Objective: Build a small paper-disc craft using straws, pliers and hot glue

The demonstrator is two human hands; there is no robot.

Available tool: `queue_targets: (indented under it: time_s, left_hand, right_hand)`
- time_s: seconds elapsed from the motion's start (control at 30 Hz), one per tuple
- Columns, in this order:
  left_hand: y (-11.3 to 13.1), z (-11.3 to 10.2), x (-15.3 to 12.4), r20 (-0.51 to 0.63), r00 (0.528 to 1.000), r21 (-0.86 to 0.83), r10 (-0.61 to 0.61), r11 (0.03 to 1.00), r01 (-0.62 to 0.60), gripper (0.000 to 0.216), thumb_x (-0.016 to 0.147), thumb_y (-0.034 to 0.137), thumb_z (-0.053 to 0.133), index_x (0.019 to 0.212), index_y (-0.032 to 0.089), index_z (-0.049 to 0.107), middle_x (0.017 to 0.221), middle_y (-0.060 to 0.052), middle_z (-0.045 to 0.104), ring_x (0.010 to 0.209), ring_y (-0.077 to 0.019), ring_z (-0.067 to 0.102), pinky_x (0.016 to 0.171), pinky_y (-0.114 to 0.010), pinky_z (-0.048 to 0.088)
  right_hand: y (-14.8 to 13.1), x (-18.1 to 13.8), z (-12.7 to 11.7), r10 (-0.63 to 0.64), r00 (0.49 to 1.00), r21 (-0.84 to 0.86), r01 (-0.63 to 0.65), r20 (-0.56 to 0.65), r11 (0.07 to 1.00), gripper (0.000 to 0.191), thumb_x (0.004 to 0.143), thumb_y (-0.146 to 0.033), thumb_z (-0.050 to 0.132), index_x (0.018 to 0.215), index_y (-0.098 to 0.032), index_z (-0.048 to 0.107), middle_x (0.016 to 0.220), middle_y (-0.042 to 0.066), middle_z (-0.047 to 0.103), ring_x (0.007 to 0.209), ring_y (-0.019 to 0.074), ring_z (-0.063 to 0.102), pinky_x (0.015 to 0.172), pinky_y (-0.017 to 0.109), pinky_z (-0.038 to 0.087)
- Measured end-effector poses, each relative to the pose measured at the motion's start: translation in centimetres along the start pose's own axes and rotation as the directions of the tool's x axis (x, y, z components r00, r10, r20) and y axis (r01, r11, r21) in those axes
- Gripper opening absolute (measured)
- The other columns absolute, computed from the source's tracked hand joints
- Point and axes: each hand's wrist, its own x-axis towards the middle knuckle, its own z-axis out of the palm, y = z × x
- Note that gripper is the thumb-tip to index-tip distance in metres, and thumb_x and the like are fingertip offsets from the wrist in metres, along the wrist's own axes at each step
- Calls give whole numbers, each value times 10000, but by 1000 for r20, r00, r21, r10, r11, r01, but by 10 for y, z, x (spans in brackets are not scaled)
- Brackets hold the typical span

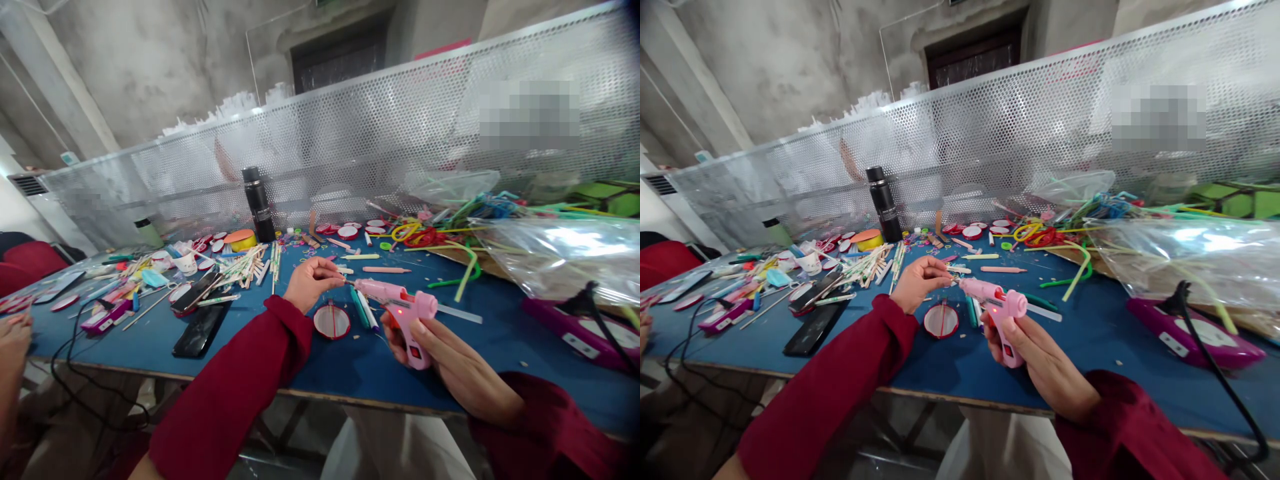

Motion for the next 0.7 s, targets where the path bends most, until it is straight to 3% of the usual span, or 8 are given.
queue_targets:
  time_s: [0.7]
  left_hand:
    - [0, 0, -1, -5, 1000, -7, -2, 1000, 2, 426, 554, 240, 916, 846, 142, 622, 775, -56, 748, 747, -179, 716, 758, -313, 529]
  right_hand:
    - [7, 7, -13, 20, 994, -95, -10, 107, 995, 508, 879, -655, 534, 984, -179, 678, 823, 57, 645, 695, 177, 551, 661, 313, 429]
